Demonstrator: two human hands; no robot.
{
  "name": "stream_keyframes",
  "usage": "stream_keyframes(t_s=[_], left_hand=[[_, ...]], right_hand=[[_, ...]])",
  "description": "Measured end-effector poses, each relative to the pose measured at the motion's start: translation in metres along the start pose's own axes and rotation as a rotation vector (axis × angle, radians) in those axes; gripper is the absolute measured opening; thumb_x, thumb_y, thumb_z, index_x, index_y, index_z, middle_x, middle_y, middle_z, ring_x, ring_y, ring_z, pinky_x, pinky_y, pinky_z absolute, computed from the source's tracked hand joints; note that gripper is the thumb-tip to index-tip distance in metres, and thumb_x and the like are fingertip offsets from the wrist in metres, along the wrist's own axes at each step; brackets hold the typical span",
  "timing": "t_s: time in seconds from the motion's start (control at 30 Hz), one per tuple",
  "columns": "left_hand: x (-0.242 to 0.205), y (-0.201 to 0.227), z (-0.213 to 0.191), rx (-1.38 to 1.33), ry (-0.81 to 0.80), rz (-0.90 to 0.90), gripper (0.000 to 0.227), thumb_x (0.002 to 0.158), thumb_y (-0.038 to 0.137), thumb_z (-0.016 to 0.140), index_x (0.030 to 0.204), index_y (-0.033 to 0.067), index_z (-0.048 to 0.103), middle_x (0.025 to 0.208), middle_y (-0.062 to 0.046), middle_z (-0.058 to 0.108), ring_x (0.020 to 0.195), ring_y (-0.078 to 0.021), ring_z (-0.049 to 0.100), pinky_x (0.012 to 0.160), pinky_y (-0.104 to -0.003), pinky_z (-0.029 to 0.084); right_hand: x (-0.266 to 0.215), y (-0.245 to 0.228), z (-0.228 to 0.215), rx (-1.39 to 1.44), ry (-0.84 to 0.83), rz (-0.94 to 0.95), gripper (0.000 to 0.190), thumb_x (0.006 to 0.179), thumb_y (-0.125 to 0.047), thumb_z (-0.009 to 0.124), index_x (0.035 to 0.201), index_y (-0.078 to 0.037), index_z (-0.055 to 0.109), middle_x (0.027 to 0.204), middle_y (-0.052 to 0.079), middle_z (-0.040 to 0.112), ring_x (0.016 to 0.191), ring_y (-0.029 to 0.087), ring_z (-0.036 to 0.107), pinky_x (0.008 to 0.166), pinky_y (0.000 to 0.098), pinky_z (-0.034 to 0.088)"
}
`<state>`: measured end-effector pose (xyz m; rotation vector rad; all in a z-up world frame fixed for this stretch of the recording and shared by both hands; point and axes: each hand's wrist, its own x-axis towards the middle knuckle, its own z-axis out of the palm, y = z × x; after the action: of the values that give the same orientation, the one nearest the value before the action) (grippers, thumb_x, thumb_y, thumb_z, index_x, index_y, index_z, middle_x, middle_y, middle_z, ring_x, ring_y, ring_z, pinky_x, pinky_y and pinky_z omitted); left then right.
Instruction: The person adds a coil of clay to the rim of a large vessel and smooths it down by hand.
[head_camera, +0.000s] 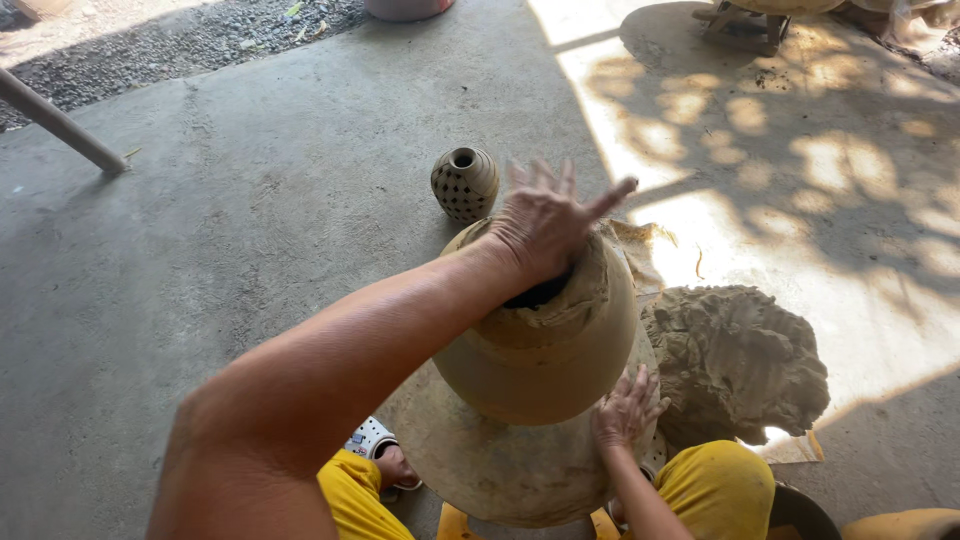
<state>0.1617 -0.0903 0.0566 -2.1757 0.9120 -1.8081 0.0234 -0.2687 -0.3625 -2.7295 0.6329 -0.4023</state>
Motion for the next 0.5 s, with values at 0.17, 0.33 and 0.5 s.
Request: stream_keyframes(t_s=[0.17,0.33,0.5], left_hand=[[0.039,-0.027,-0.047,-0.251,-1.422,-0.093,0.116,0.084,0.054,0.069,0.165,0.0252,-0.009,0.105,-0.020,0.066,0.100,-0.0396,0.065,0.085,-0.055,0.057],[0.032,-0.022,-0.038,-0.415,-1.291,-0.120,0.113,0.078,0.036,0.072,0.165,0.0213,0.002,0.088,-0.014,0.071,0.081,-0.0271,0.074,0.078,-0.043,0.064],[0.010,-0.012,-0.011,-0.510,-1.037,-0.042,0.093,0.083,0.027,0.069,0.161,0.0151,0.021,0.080,-0.012,0.074,0.073,-0.0288,0.075,0.067,-0.046,0.063]], right_hand=[[-0.035,-0.008,-0.002,-0.026,-0.080,0.101,0.076,0.088,-0.046,0.050,0.157,-0.019,0.035,0.172,0.008,0.012,0.159,0.028,0.000,0.121,0.0634,-0.003],[-0.059,-0.013,-0.011,0.181,-0.076,0.148,0.063,0.097,-0.048,0.046,0.154,-0.021,0.038,0.171,0.008,0.012,0.159,0.027,-0.002,0.120,0.0670,-0.007],[-0.024,-0.009,-0.017,0.295,0.053,0.084,0.055,0.105,-0.046,0.043,0.153,-0.018,0.042,0.171,0.013,0.014,0.162,0.032,-0.002,0.122,0.0682,-0.009]])
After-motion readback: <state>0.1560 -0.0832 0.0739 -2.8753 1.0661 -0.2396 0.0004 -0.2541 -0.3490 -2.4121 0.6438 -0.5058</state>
